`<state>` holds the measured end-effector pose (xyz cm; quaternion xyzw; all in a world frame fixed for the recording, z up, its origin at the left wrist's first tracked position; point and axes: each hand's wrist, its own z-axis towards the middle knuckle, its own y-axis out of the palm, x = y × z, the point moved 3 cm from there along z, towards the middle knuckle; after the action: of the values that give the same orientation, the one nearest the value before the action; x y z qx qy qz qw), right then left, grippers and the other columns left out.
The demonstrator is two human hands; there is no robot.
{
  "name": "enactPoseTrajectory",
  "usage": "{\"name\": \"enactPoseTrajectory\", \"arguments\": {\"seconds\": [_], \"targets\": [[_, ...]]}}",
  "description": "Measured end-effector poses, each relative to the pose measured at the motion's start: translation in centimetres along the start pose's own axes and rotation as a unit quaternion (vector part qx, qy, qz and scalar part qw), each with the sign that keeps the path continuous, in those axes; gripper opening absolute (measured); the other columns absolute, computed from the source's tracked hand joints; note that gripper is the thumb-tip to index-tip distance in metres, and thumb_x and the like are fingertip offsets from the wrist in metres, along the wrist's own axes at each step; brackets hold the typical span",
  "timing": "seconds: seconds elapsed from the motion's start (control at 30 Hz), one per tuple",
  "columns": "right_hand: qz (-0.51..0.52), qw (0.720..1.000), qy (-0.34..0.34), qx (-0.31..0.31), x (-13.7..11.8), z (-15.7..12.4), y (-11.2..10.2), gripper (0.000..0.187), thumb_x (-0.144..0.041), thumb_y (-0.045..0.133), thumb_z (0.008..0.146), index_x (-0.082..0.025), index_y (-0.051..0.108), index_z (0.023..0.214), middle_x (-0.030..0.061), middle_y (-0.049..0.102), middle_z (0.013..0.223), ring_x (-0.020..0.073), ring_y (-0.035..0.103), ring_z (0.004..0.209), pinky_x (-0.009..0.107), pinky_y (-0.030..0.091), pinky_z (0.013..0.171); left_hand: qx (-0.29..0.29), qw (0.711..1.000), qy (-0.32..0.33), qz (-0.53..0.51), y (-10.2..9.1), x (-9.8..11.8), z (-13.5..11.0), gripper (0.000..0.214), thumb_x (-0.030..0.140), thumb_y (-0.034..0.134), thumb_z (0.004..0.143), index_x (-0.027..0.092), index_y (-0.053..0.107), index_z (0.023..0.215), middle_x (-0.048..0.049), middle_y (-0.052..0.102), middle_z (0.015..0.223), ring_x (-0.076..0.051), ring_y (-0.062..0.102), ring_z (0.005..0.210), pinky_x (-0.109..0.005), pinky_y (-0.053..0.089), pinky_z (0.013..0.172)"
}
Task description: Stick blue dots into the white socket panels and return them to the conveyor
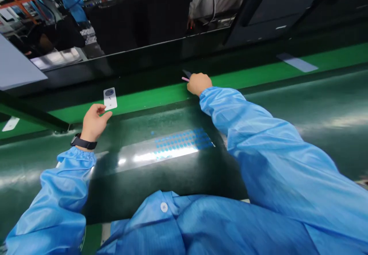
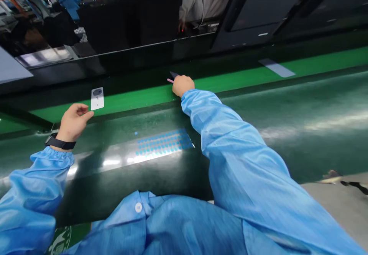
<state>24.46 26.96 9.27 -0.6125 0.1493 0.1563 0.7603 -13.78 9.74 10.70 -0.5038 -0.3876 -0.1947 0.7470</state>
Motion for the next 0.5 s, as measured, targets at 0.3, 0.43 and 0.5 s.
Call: {"name": "enactPoseTrajectory", "arguments": {"seconds": [0.3,0.43,0.5], "targets": [[0.275,0.943,-0.141,-0.121,-10.2,-15.3,-1.6,0.024,-0.008,0.054,0.075,-0.013,0.069,0.093,0.0044,0.069,0.083,0.0187,0.064,0.075,0.031,0.05,0.069,-0.184,0.914,-0.126,-0.339,6.5,4.0,-5.5,0.074,0.022,0.077,0.067,0.026,0.036,0.128,-0.0038,0.066,0.108,-0.02,0.068,0.092,-0.038,0.058,0.077],[0.426,0.871,-0.08,-0.233,-10.2,-20.3,0.3,0.008,-0.023,0.061,0.074,-0.016,0.065,0.074,0.0019,0.063,0.067,0.0126,0.051,0.054,0.028,0.041,0.052,-0.216,0.898,-0.117,-0.366,4.4,3.6,-7.8,0.08,0.017,0.08,0.053,0.024,0.038,0.121,0.0002,0.07,0.092,-0.022,0.069,0.087,-0.036,0.057,0.076],[0.52,0.826,-0.024,-0.216,-9.0,-20.4,0.7,0.014,-0.027,0.06,0.078,-0.017,0.062,0.069,0.0037,0.064,0.07,0.0117,0.05,0.053,0.028,0.042,0.051,-0.23,0.907,-0.122,-0.33,3.1,2.6,-9.2,0.087,0.02,0.081,0.051,0.025,0.036,0.125,0.0021,0.069,0.089,-0.021,0.069,0.082,-0.037,0.056,0.074]]}}
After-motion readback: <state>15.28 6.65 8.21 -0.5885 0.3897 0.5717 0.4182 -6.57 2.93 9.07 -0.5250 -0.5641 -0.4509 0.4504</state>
